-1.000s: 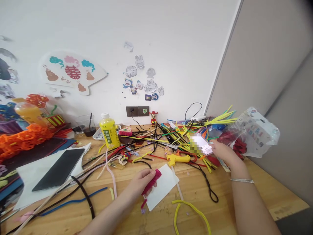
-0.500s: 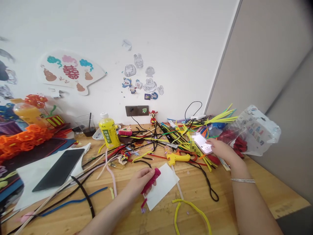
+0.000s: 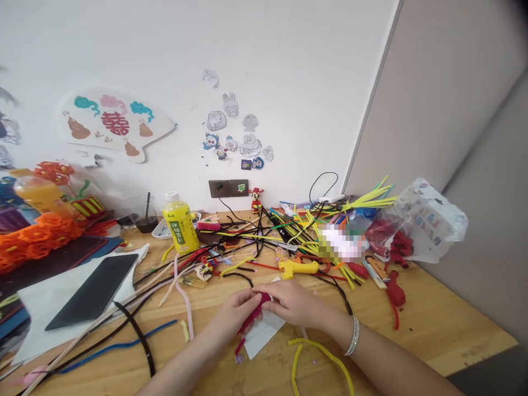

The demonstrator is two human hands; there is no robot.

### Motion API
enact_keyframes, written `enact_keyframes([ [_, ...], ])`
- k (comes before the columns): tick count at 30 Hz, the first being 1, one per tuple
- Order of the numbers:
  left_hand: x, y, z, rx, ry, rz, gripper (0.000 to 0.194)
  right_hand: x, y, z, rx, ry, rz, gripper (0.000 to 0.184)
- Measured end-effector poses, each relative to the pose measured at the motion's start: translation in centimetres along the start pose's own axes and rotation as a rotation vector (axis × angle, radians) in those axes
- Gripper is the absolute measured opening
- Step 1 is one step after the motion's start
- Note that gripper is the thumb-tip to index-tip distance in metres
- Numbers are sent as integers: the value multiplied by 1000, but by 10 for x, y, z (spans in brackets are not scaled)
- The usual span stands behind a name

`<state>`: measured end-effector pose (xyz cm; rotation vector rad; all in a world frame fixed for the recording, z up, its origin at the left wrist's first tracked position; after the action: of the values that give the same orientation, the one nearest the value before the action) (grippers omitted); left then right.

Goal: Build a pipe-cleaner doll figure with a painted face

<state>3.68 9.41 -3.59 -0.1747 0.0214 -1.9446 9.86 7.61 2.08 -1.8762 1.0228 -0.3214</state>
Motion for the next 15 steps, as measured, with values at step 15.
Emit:
enact_keyframes([
  [15,-2,5,3,-30,45,-34,46,2,0,0,88,-58,16,35],
])
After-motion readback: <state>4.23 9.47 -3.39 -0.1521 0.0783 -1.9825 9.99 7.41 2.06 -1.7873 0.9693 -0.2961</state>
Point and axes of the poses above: each hand's wrist, its own x-axis away from the middle knuckle, its own y-axis out of the palm, z = x × y, the point moved 10 cm from there along -x, towards the middle knuckle, and after that the axes turned 8 degrees about y, right-handed, at the moved point
